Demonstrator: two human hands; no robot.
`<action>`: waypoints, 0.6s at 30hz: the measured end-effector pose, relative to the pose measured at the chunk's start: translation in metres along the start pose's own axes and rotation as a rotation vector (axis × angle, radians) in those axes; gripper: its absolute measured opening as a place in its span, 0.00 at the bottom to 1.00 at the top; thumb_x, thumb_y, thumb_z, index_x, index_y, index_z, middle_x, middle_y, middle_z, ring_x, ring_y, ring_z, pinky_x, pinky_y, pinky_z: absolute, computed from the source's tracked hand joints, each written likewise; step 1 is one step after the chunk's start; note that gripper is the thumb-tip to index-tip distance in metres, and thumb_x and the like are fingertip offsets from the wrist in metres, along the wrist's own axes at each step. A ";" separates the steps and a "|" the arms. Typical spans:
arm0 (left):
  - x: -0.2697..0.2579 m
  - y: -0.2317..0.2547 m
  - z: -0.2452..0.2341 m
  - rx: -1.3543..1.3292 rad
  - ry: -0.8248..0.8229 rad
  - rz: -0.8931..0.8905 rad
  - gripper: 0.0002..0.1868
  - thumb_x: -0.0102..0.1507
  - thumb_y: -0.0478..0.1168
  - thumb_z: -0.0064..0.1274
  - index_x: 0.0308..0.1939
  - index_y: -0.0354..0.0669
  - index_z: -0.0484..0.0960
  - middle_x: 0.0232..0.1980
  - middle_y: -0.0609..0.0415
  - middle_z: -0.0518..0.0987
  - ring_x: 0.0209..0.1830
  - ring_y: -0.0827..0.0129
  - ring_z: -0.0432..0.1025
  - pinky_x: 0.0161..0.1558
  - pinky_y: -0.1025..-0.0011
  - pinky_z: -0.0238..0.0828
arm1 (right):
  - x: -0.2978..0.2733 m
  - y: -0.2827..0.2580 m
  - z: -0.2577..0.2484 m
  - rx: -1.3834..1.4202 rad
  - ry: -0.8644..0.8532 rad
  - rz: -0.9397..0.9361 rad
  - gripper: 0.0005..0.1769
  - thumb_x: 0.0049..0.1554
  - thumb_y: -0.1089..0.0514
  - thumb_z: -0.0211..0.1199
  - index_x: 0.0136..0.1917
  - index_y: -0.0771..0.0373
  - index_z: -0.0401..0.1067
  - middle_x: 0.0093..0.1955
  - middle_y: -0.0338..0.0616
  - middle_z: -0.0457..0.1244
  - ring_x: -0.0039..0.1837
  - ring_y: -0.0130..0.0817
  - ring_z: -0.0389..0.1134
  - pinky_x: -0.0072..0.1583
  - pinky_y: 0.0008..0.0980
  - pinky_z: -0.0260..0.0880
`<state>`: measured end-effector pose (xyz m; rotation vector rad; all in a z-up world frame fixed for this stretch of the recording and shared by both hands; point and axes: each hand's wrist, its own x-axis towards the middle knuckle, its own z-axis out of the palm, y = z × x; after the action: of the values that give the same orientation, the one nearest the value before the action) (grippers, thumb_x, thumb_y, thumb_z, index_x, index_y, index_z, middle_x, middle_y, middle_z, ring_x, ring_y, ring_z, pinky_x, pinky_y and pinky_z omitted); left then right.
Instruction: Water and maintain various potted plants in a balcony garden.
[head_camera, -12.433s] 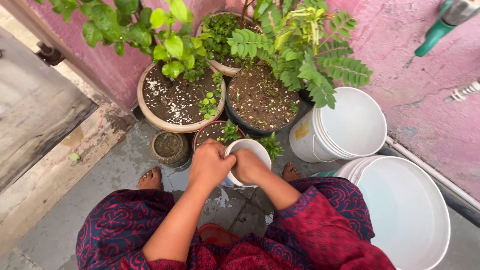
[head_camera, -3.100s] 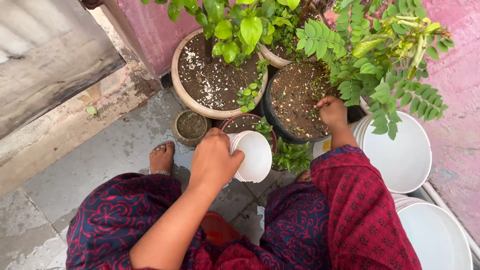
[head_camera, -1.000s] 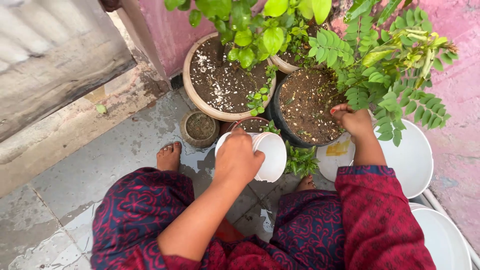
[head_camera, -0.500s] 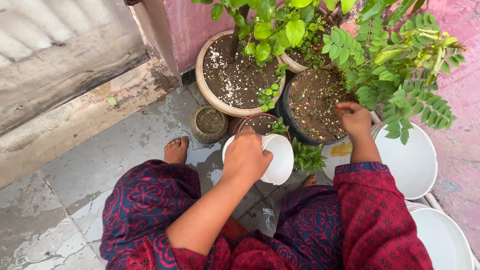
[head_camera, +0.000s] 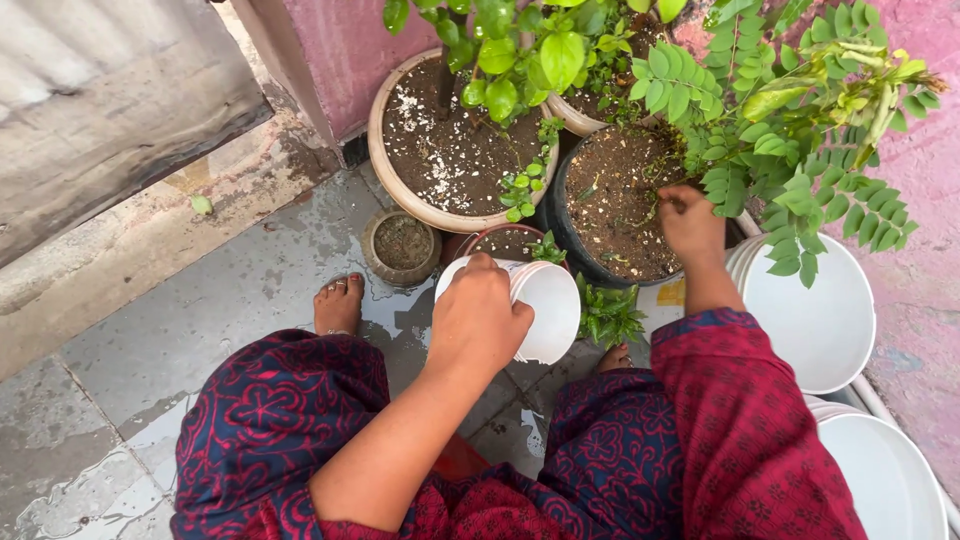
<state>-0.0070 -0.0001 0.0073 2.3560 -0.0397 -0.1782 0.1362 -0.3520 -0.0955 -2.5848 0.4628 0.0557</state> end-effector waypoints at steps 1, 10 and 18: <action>0.000 0.002 0.001 0.005 -0.020 -0.009 0.14 0.53 0.39 0.58 0.34 0.27 0.84 0.48 0.37 0.77 0.50 0.48 0.75 0.52 0.57 0.73 | 0.000 -0.006 0.002 -0.075 0.032 -0.046 0.13 0.58 0.54 0.61 0.55 0.52 0.79 0.50 0.52 0.72 0.50 0.48 0.74 0.56 0.43 0.73; 0.003 0.000 0.013 0.004 -0.072 -0.026 0.13 0.53 0.39 0.57 0.33 0.28 0.84 0.46 0.38 0.78 0.48 0.48 0.75 0.52 0.58 0.74 | 0.019 -0.016 0.026 -0.641 0.034 -0.102 0.17 0.59 0.53 0.63 0.61 0.50 0.78 0.49 0.60 0.70 0.52 0.58 0.72 0.56 0.51 0.73; 0.008 0.007 0.011 0.021 -0.107 -0.036 0.13 0.53 0.38 0.57 0.33 0.27 0.84 0.47 0.38 0.77 0.49 0.48 0.74 0.51 0.56 0.73 | 0.019 0.000 0.007 -0.258 -0.010 -0.175 0.16 0.59 0.56 0.63 0.60 0.47 0.80 0.44 0.52 0.71 0.46 0.46 0.73 0.53 0.45 0.74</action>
<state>-0.0006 -0.0135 0.0036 2.3674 -0.0512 -0.3233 0.1547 -0.3550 -0.1040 -2.8662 0.2359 0.0711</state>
